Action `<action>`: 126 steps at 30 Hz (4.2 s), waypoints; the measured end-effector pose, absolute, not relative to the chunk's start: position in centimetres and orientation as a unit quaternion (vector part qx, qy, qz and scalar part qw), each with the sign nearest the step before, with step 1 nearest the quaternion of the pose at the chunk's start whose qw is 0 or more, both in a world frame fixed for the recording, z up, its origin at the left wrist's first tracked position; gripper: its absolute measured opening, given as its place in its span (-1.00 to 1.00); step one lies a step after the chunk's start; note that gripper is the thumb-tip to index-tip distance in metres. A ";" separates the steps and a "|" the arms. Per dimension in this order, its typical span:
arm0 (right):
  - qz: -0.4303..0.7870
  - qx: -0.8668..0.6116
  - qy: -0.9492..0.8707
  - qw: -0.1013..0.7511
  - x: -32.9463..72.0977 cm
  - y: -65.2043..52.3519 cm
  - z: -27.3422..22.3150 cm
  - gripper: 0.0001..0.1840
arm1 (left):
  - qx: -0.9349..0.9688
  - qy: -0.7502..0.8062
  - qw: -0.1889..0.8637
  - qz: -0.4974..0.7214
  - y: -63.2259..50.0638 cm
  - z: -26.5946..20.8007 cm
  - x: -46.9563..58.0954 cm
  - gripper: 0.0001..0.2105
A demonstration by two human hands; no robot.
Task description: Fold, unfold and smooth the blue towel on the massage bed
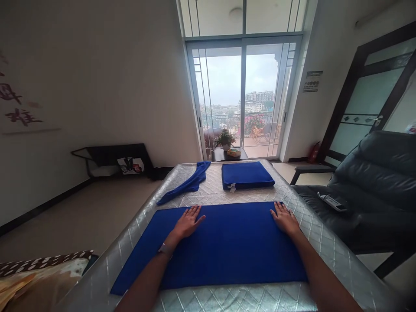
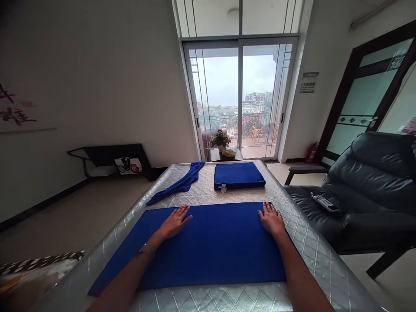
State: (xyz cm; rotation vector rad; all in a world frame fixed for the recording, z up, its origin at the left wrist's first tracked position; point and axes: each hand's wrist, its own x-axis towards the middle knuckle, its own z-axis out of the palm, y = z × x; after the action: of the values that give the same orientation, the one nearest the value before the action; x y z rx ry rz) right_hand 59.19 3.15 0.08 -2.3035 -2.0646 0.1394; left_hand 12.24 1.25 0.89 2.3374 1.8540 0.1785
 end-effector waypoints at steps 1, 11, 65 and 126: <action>0.044 -0.745 -0.666 0.022 59.2 3.2 0.0 -0.24 | 0.761 0.643 0.068 0.055 1.1 0.7 9.6 -0.24; 0.004 -0.761 -0.648 0.010 58.4 2.6 0.7 -0.30 | 0.661 0.749 0.008 0.050 0.6 -0.8 0.2 -0.19; 0.030 -0.750 -0.660 0.030 60.1 2.0 0.8 -0.25 | 0.835 0.542 0.063 0.067 -5.5 0.4 19.4 -0.30; -0.063 -0.695 -0.703 0.136 64.0 -9.4 -2.2 -0.26 | 0.805 0.587 0.042 0.076 -13.3 -0.4 13.1 -0.35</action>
State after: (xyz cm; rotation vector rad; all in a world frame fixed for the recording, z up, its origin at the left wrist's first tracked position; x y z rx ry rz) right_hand 64.03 -9.37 -2.17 -2.0142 -2.0356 -0.1820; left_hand 13.07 -13.30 -0.43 2.4621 1.7971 0.2333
